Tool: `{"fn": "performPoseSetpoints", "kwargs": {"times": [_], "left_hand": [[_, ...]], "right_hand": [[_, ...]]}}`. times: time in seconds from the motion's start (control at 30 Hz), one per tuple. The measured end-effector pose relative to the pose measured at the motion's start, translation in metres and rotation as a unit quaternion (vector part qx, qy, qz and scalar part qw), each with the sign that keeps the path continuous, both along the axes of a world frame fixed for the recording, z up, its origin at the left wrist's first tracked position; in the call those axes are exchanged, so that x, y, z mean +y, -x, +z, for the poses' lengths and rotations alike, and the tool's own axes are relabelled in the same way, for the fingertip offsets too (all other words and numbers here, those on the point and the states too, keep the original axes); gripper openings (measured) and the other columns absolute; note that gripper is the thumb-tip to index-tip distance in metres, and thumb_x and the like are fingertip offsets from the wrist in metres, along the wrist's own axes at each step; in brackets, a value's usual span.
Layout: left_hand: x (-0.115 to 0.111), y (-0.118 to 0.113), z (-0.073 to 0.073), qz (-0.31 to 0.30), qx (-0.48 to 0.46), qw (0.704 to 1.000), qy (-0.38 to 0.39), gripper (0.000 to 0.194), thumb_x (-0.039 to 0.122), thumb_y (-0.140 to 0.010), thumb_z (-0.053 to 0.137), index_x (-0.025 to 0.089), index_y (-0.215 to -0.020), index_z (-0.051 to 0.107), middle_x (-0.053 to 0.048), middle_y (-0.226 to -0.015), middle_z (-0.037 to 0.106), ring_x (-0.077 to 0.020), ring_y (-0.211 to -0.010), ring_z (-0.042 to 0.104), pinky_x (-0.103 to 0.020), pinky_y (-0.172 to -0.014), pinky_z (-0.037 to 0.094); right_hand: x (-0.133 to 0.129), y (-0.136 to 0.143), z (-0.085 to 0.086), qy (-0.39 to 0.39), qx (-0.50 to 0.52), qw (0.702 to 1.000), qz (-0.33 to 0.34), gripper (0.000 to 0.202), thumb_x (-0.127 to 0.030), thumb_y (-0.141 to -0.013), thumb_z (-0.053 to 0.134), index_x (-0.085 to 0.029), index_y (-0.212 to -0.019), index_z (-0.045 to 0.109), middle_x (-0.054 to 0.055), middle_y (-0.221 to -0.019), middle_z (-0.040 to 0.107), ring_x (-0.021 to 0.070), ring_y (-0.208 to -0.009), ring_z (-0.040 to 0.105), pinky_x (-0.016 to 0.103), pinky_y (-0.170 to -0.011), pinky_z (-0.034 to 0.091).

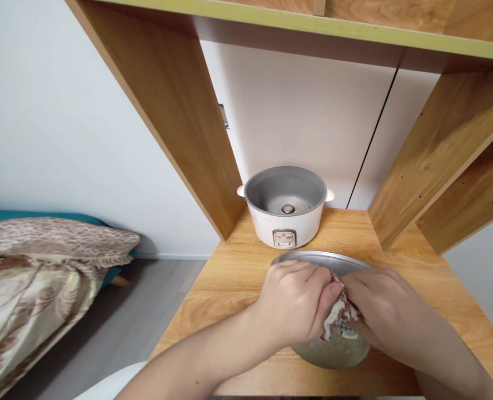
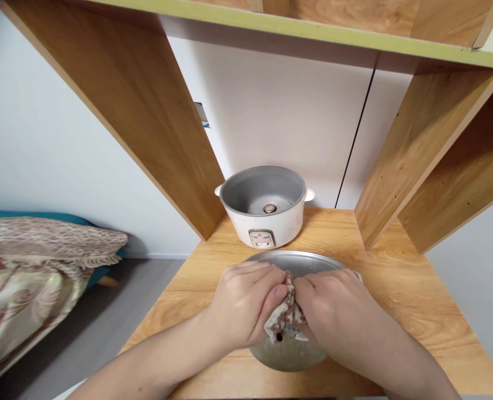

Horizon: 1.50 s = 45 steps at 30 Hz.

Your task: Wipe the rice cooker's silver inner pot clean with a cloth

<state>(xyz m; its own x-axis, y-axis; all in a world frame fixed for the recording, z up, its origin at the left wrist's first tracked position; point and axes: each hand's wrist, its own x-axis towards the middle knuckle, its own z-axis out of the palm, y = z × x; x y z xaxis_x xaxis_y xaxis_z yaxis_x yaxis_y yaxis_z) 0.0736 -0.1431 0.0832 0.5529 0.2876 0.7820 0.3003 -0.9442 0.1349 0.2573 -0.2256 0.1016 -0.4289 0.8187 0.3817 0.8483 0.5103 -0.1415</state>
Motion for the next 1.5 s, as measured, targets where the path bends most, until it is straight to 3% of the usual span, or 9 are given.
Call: {"fn": "performPoseSetpoints", "kwargs": {"times": [0.27, 0.57, 0.77, 0.9, 1.0, 1.2, 1.33, 1.5], "left_hand": [[0.007, 0.002, -0.005, 0.013, 0.003, 1.000, 0.008, 0.047, 0.023, -0.108, 0.036, 0.022, -0.063, 0.051, 0.002, -0.050, 0.054, -0.0129, -0.042, 0.046, -0.030, -0.047, 0.034], [0.014, 0.002, -0.009, 0.005, -0.027, 0.997, 0.074, 0.042, 0.018, -0.103, 0.041, 0.023, -0.062, 0.044, 0.004, -0.048, 0.048, -0.0108, -0.041, 0.040, -0.028, -0.044, 0.028], [0.012, -0.001, -0.008, 0.011, -0.029, 0.999, 0.012, 0.038, 0.018, -0.098, 0.043, 0.023, -0.061, 0.048, 0.002, -0.051, 0.052, -0.0131, -0.043, 0.043, -0.031, -0.046, 0.031], [0.009, -0.002, -0.010, 0.010, -0.024, 0.999, -0.021, 0.036, 0.016, -0.097, 0.043, 0.022, -0.063, 0.054, 0.000, -0.053, 0.057, -0.0141, -0.046, 0.047, -0.032, -0.048, 0.035], [0.010, -0.001, -0.011, 0.008, -0.023, 1.000, -0.015, 0.039, 0.016, -0.099, 0.042, 0.022, -0.062, 0.054, 0.001, -0.051, 0.056, -0.0140, -0.045, 0.047, -0.032, -0.048, 0.036], [0.014, -0.001, -0.010, 0.015, -0.032, 0.999, -0.002, 0.044, 0.018, -0.103, 0.040, 0.023, -0.060, 0.049, 0.002, -0.049, 0.051, -0.0131, -0.042, 0.042, -0.031, -0.046, 0.032], [0.015, -0.001, -0.010, 0.008, -0.036, 0.999, 0.019, 0.044, 0.018, -0.103, 0.040, 0.023, -0.060, 0.047, 0.002, -0.049, 0.049, -0.0129, -0.043, 0.041, -0.030, -0.047, 0.031], [0.014, -0.001, -0.013, 0.006, -0.042, 0.998, 0.039, 0.044, 0.018, -0.103, 0.040, 0.024, -0.060, 0.044, 0.003, -0.049, 0.046, -0.0128, -0.043, 0.038, -0.030, -0.047, 0.031]], "right_hand": [[0.006, -0.002, 0.001, 0.005, -0.013, 1.000, 0.009, 0.026, -0.022, -0.103, 0.062, -0.023, -0.078, 0.053, -0.002, -0.064, 0.061, 0.0161, -0.052, 0.052, 0.033, -0.053, 0.023], [0.005, -0.016, 0.010, 0.076, 0.003, 0.997, -0.010, 0.031, -0.036, -0.111, 0.053, -0.022, -0.083, 0.055, 0.000, -0.073, 0.067, 0.0180, -0.058, 0.058, 0.035, -0.054, 0.031], [0.006, -0.011, 0.006, 0.052, -0.012, 0.999, -0.006, 0.029, -0.034, -0.111, 0.055, -0.022, -0.085, 0.055, 0.000, -0.071, 0.065, 0.0185, -0.058, 0.057, 0.034, -0.056, 0.028], [0.007, -0.005, 0.000, 0.011, -0.015, 1.000, -0.001, 0.025, -0.022, -0.107, 0.055, -0.021, -0.081, 0.055, -0.001, -0.067, 0.060, 0.0168, -0.055, 0.051, 0.034, -0.056, 0.026], [0.008, -0.004, -0.003, 0.014, -0.016, 1.000, -0.004, 0.026, -0.019, -0.105, 0.056, -0.022, -0.079, 0.054, -0.002, -0.065, 0.059, 0.0162, -0.054, 0.050, 0.034, -0.055, 0.024], [0.009, -0.011, 0.005, 0.052, 0.005, 0.999, 0.002, 0.036, -0.037, -0.113, 0.048, -0.023, -0.080, 0.054, -0.001, -0.069, 0.062, 0.0166, -0.058, 0.052, 0.034, -0.056, 0.026], [0.010, -0.011, 0.008, 0.079, 0.019, 0.997, 0.004, 0.035, -0.035, -0.113, 0.047, -0.022, -0.081, 0.053, -0.001, -0.072, 0.066, 0.0163, -0.060, 0.055, 0.034, -0.056, 0.028], [0.008, -0.004, 0.001, 0.038, -0.004, 0.999, -0.005, 0.032, -0.033, -0.111, 0.051, -0.022, -0.081, 0.054, -0.001, -0.068, 0.061, 0.0172, -0.055, 0.052, 0.035, -0.056, 0.025]]}}
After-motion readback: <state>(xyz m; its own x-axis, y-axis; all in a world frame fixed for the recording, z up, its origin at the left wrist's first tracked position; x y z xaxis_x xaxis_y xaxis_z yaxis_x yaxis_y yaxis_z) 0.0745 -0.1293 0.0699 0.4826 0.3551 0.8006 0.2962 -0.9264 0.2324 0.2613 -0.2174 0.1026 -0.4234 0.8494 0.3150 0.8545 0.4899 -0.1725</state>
